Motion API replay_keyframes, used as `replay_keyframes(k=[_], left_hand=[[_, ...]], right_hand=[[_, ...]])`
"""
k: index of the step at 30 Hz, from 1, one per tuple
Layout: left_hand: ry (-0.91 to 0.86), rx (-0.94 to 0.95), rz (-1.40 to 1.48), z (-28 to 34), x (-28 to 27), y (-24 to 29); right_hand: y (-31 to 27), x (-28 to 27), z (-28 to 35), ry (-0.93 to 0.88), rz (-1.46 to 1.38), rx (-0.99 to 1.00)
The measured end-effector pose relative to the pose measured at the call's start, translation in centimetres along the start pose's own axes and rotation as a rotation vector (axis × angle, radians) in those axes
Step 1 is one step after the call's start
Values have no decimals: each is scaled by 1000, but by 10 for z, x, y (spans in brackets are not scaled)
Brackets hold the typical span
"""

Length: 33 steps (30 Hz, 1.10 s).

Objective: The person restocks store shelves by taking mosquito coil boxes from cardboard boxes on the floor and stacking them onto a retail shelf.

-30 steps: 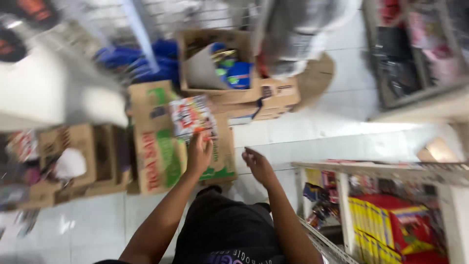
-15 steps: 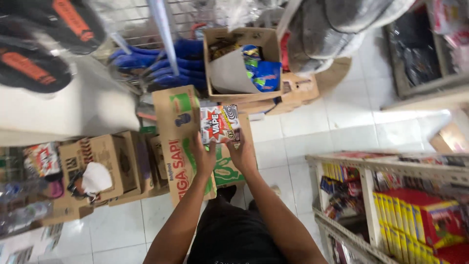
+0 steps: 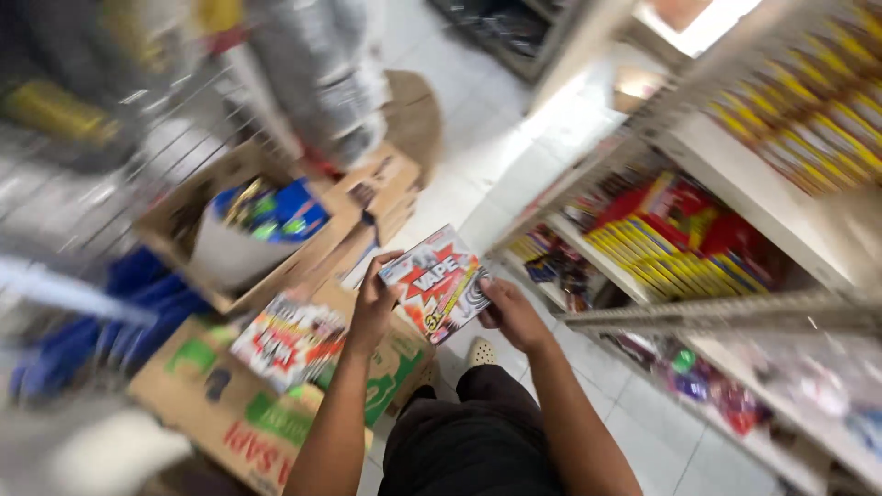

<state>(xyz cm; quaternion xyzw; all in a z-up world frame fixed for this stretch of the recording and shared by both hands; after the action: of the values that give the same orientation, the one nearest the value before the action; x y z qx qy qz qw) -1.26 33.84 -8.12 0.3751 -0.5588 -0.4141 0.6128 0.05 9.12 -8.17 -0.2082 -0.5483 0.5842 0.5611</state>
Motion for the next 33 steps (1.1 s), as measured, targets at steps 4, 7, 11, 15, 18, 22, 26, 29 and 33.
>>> replay_keyframes(k=[4,7,11,15,18,22,26,29,33], left_hand=[[-280,-106,94,-66,142,-10],[-657,-85,106,-74,271,-14],[-941,-187,-351,-79,422,-52],[-997,89,-348,-104,544,-77],[-992,297,-361,-127,605,-96],[-936,-162,-78,-166,668,-126],[-896,-501,204,-173,714,-129],[-785,-465,277,-187,744,-114],[-569,-212,137,-197,762,-97]], right_hand=[[-73,-89,74,381,4,-256],[-124,-143,143,773,-72,-544],[-183,-176,226,1238,107,-708],[-246,-219,259,1452,291,-689],[-303,-247,267,1564,710,-704],[-353,-288,250,1562,816,-477],[-390,-327,234,1551,994,-403],[-408,-359,228,1602,964,-445],[-414,-418,214,1692,647,-482]])
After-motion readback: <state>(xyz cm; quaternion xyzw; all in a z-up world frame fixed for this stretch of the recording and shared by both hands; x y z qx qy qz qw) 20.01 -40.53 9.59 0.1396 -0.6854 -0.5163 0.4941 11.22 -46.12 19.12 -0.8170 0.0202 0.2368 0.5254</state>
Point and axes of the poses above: each hand's wrist, its own z-axis away from the middle knuckle, its own x-axis out of the palm, y = z × x, the point moved 7 cm from there along -z, towards the middle knuckle, and after that the axes turned 5 degrees about -x, right-handed, at the moved point
